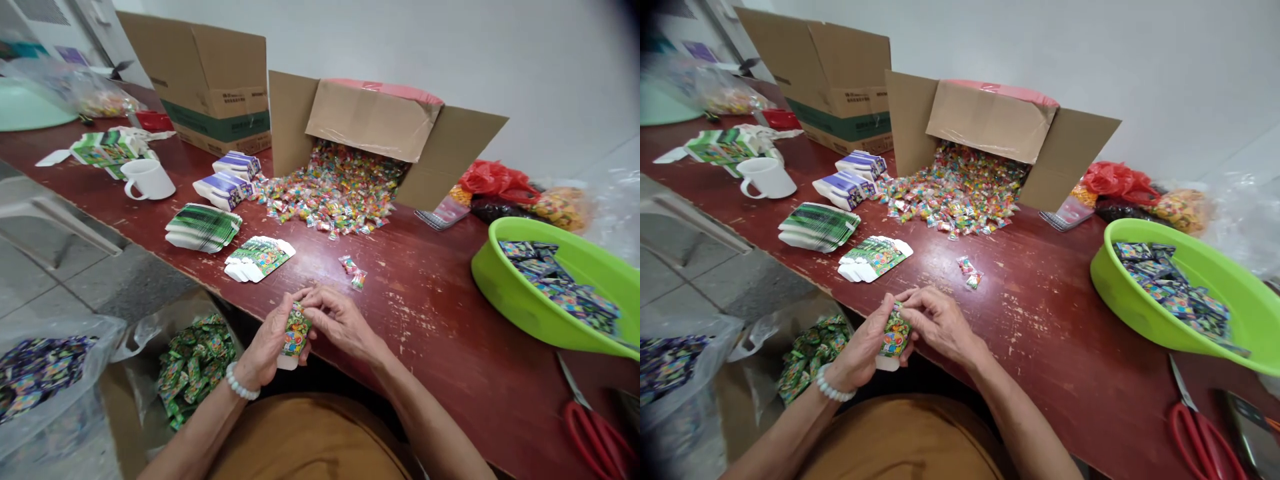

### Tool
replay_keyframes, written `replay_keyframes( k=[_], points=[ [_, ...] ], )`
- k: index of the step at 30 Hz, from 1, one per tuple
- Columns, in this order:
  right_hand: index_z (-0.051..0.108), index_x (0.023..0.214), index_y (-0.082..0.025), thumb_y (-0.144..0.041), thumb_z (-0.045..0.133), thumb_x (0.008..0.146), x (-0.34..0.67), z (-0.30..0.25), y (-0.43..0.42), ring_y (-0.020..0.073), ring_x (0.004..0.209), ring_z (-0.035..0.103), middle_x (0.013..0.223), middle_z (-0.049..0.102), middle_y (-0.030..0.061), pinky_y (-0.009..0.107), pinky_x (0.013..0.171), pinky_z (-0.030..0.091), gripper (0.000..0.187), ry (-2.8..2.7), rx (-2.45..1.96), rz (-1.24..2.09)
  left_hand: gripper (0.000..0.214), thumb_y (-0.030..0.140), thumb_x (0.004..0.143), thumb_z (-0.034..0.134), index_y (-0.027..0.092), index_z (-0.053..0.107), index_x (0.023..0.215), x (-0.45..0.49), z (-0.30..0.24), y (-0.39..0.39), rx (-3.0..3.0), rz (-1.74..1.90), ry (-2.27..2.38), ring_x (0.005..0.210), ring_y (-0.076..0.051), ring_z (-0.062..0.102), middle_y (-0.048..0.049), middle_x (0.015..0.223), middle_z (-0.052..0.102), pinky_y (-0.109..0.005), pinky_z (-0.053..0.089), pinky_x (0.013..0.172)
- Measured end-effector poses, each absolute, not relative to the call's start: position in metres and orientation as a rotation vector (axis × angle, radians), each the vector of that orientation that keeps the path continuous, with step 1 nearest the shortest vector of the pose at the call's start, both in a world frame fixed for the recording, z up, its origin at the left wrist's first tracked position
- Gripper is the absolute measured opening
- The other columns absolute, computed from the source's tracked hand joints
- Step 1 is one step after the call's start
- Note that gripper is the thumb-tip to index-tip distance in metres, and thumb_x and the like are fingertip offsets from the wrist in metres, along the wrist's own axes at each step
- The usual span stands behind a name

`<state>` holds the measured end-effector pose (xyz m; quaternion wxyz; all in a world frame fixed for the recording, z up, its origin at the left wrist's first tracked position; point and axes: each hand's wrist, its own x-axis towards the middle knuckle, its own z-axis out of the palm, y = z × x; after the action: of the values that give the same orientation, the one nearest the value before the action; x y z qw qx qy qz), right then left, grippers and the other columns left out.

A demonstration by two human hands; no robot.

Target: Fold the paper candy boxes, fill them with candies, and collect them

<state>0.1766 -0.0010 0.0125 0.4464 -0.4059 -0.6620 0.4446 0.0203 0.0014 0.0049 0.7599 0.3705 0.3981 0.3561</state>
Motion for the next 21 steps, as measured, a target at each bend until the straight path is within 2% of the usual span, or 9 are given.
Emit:
replay_keyframes(
  k=[3, 6, 8, 11, 13, 15, 18, 21],
  points=[
    [0.068, 0.099, -0.024, -0.032, 0.059, 0.092, 0.183, 0.005, 0.000, 0.0182, 0.095, 0.062, 0.101, 0.067, 0.0043, 0.034, 0.088, 0.049, 0.014, -1.767, -1.068, 0.971, 0.062, 0.061, 0.089, 0.049, 0.023, 0.044, 0.137, 0.021, 0.005, -0.002, 0.766, 0.800, 0.856, 0.046, -0.013, 0.058, -0.0016, 0.075, 0.065, -0.024, 0.047, 0.043],
    [0.069, 0.104, -0.024, -0.030, 0.057, 0.092, 0.208, -0.005, 0.017, 0.0189, 0.092, 0.062, 0.100, 0.067, 0.0050, 0.034, 0.087, 0.048, 0.018, -1.813, -1.212, 0.778, 0.050, 0.048, 0.086, 0.063, 0.025, 0.047, 0.128, 0.017, 0.005, -0.007, 0.704, 0.797, 0.808, 0.065, -0.015, 0.065, -0.0039, 0.091, 0.069, -0.027, 0.053, 0.060],
    [0.067, 0.109, -0.020, -0.030, 0.059, 0.088, 0.232, -0.013, 0.033, 0.0215, 0.089, 0.060, 0.102, 0.065, 0.0088, 0.036, 0.083, 0.047, 0.025, -1.695, -1.521, 0.520, 0.040, 0.040, 0.085, 0.067, 0.025, 0.052, 0.119, 0.011, 0.003, -0.012, 0.675, 0.764, 0.787, 0.082, -0.017, 0.067, -0.0068, 0.102, 0.070, -0.029, 0.053, 0.072],
    [0.066, 0.109, -0.017, -0.031, 0.064, 0.082, 0.266, -0.023, 0.049, 0.0277, 0.103, 0.055, 0.110, 0.062, 0.0141, 0.040, 0.090, 0.042, 0.031, -1.555, -1.930, 0.374, 0.034, 0.034, 0.080, 0.072, 0.022, 0.058, 0.108, -0.003, -0.004, -0.021, 0.714, 0.647, 0.774, 0.097, -0.020, 0.062, -0.0090, 0.110, 0.069, -0.031, 0.050, 0.082],
    [0.068, 0.095, -0.018, -0.034, 0.068, 0.078, 0.281, -0.027, 0.052, 0.0280, 0.101, 0.056, 0.102, 0.063, 0.0125, 0.038, 0.086, 0.041, 0.024, -1.528, -1.993, 0.425, 0.032, 0.031, 0.077, 0.075, 0.021, 0.059, 0.102, -0.017, -0.010, -0.024, 0.806, 0.572, 0.798, 0.093, -0.019, 0.061, -0.0060, 0.103, 0.068, -0.030, 0.049, 0.081],
    [0.066, 0.085, -0.019, -0.035, 0.071, 0.073, 0.290, -0.030, 0.053, 0.0248, 0.089, 0.058, 0.090, 0.064, 0.0085, 0.034, 0.077, 0.041, 0.021, -1.506, -1.987, 0.491, 0.031, 0.030, 0.075, 0.076, 0.021, 0.060, 0.100, -0.035, -0.014, -0.022, 0.974, 0.525, 0.867, 0.082, -0.016, 0.059, -0.0012, 0.091, 0.065, -0.026, 0.047, 0.076],
    [0.061, 0.083, -0.020, -0.034, 0.074, 0.067, 0.294, -0.030, 0.053, 0.0185, 0.071, 0.057, 0.076, 0.064, 0.0018, 0.029, 0.066, 0.039, 0.025, -1.437, -1.952, 0.596, 0.039, 0.030, 0.071, 0.077, 0.023, 0.064, 0.107, -0.060, -0.014, -0.010, 1.291, 0.374, 0.971, 0.076, -0.015, 0.056, 0.0015, 0.086, 0.063, -0.022, 0.044, 0.069],
    [0.057, 0.083, -0.019, -0.042, 0.073, 0.067, 0.286, -0.025, 0.050, 0.0154, 0.061, 0.055, 0.068, 0.061, -0.0016, 0.026, 0.058, 0.039, 0.032, -1.364, -1.856, 0.715, 0.030, 0.032, 0.067, 0.078, 0.022, 0.072, 0.094, -0.077, -0.007, 0.000, 1.436, 0.043, 0.908, 0.072, -0.017, 0.057, 0.0010, 0.079, 0.066, -0.022, 0.044, 0.063]
  ],
)
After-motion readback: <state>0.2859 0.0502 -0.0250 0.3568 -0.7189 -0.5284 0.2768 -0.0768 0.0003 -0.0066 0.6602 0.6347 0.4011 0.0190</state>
